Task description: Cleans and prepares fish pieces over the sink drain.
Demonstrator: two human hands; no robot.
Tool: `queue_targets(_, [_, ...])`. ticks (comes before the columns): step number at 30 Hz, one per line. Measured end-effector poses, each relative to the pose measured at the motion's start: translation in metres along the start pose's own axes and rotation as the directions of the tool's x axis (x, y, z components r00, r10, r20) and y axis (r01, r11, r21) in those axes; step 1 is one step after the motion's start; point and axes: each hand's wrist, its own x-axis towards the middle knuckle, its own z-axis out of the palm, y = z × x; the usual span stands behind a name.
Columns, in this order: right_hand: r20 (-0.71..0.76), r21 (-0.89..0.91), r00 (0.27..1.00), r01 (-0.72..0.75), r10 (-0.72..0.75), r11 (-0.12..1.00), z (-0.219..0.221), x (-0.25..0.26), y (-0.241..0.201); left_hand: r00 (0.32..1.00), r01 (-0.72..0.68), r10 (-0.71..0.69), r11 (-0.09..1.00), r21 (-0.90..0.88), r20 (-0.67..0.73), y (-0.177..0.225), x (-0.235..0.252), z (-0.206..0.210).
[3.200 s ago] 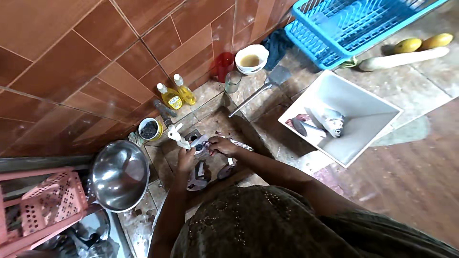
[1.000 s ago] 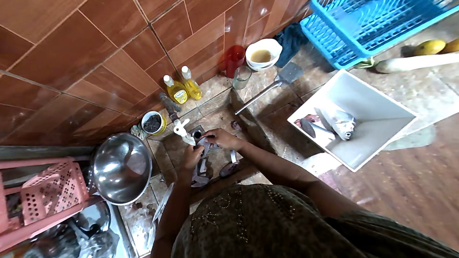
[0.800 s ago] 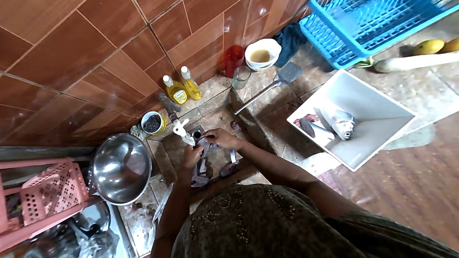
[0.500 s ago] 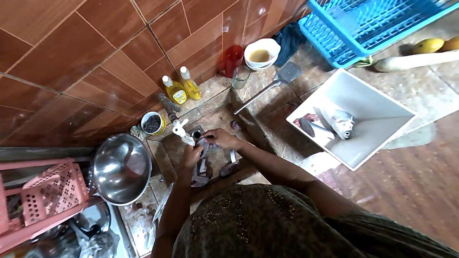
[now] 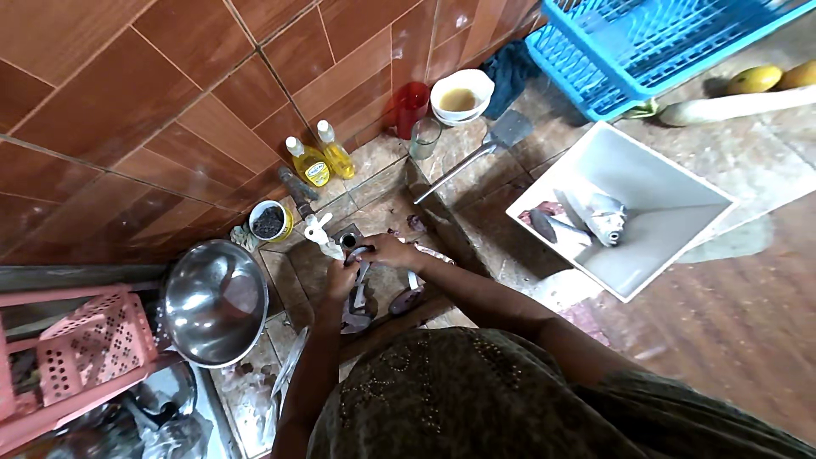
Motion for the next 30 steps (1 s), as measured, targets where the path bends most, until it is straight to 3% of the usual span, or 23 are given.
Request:
queue_targets(7, [-0.054, 0.035, 0.998, 0.031, -0.029, 0.999, 0.002, -0.002, -0.001, 0.999, 0.054, -0.054, 0.998, 0.042, 0.005, 0.004, -0.001, -0.003])
queue_targets(23, [0.028, 0.148, 0.999, -0.039, 0.035, 0.988, -0.006, -0.008, -0.004, 0.998, 0.057, -0.057, 0.991, 0.123, 0.000, 0.002, 0.009, -0.004])
queue_targets(25, [0.041, 0.206, 0.997, -0.073, 0.066, 0.976, -0.013, -0.011, -0.018, 0.997, 0.068, -0.070, 0.995, 0.067, 0.029, 0.003, 0.004, -0.007])
queue_targets(30, [-0.028, 0.238, 0.997, -0.059, 0.068, 0.969, -0.018, -0.008, -0.015, 0.991, 0.102, -0.068, 0.947, -0.306, 0.118, 0.000, -0.005, -0.011])
